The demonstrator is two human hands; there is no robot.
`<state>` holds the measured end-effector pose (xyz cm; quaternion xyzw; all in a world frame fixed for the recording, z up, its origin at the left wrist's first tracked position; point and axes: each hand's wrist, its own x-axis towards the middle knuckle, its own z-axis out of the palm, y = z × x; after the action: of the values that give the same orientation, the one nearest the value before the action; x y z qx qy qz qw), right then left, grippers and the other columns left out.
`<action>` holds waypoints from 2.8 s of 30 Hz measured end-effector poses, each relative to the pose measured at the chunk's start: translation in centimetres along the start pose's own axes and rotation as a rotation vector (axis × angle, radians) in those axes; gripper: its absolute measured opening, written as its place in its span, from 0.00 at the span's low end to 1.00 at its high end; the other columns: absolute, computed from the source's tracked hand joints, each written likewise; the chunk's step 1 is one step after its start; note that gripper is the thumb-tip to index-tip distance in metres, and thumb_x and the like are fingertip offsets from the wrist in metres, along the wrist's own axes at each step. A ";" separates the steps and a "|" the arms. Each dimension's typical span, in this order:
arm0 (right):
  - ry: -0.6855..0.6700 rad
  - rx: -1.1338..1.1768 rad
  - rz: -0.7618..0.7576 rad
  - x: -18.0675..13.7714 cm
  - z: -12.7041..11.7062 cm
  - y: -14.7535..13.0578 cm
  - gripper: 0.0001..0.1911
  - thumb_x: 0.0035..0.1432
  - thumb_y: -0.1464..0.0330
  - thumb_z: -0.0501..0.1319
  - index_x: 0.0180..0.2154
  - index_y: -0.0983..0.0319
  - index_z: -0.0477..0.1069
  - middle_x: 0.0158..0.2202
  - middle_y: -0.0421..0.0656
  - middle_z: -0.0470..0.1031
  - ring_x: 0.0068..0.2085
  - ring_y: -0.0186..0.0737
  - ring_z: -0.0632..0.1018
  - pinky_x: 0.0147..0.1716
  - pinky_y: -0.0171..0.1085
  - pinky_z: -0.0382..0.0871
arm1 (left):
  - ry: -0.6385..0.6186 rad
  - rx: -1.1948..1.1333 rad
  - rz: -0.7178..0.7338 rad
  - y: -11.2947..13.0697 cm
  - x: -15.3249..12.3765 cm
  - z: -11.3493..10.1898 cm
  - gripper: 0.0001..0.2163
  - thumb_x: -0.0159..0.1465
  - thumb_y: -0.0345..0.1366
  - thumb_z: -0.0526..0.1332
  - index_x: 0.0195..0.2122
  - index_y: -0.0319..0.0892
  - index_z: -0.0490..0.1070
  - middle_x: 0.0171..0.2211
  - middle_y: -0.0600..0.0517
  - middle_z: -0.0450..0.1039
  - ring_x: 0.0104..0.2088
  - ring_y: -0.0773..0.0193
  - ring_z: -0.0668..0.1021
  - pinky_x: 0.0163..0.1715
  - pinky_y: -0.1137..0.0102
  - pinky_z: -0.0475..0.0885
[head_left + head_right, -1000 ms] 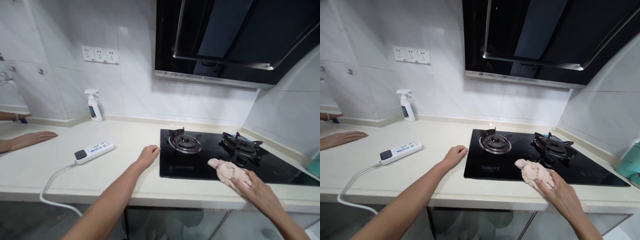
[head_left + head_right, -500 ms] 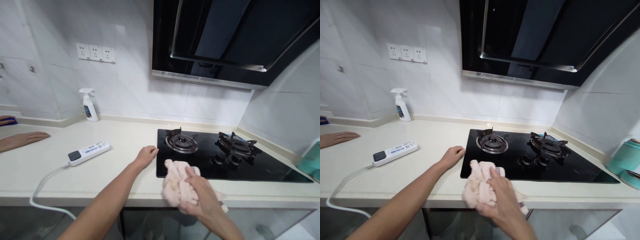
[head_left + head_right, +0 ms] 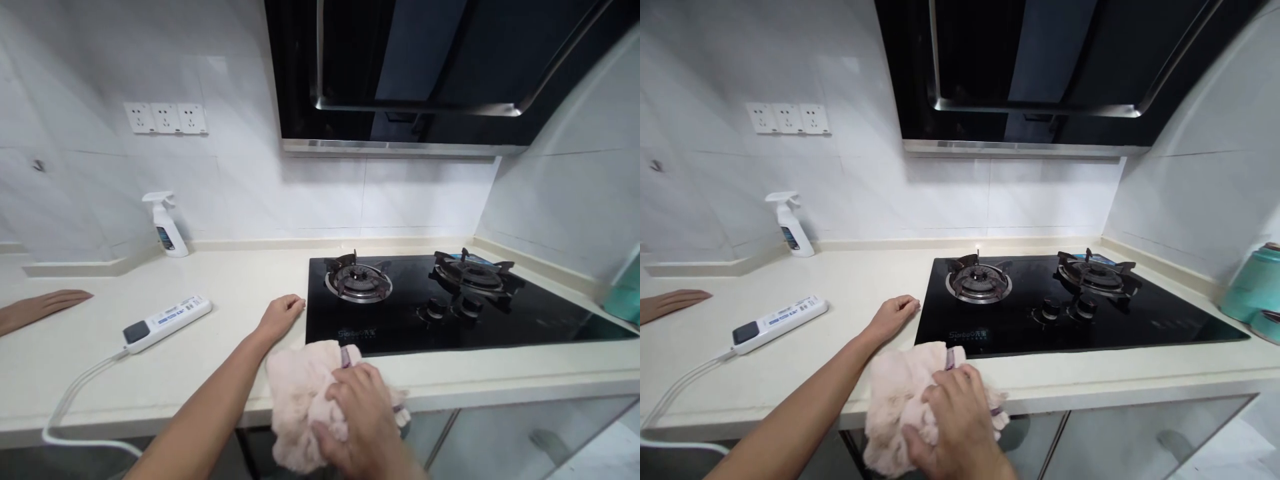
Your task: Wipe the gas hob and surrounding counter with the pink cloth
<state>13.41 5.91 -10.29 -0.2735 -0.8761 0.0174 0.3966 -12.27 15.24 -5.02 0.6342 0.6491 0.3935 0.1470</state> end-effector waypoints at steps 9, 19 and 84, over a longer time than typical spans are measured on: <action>0.350 -0.334 0.341 -9.2 -10.1 16.5 0.18 0.64 0.51 0.53 0.40 0.56 0.71 0.41 0.50 0.80 0.45 0.59 0.80 0.48 0.57 0.71 | -0.021 0.015 -0.002 0.3 0.0 -0.1 0.17 0.63 0.50 0.54 0.29 0.44 0.73 0.30 0.52 0.76 0.35 0.58 0.76 0.38 0.66 0.67; 0.200 -0.537 1.048 -11.0 -19.3 24.5 0.31 0.59 0.40 0.46 0.37 0.56 0.73 0.32 0.56 0.75 0.40 0.71 0.78 0.40 0.63 0.65 | -0.032 0.044 0.034 -0.1 0.3 0.3 0.17 0.64 0.50 0.53 0.33 0.45 0.75 0.34 0.51 0.78 0.37 0.57 0.77 0.40 0.65 0.68; -0.228 -0.443 0.488 5.9 -7.3 16.2 0.22 0.72 0.56 0.53 0.57 0.63 0.68 0.54 0.54 0.73 0.55 0.57 0.73 0.49 0.47 0.61 | -0.052 0.114 0.084 0.5 0.2 0.7 0.13 0.66 0.43 0.55 0.32 0.45 0.75 0.34 0.49 0.78 0.37 0.56 0.77 0.39 0.64 0.67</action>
<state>22.89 21.23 -5.25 -0.5507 -0.8061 -0.0485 0.2112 -11.48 15.60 -5.03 0.6781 0.6394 0.3452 0.1106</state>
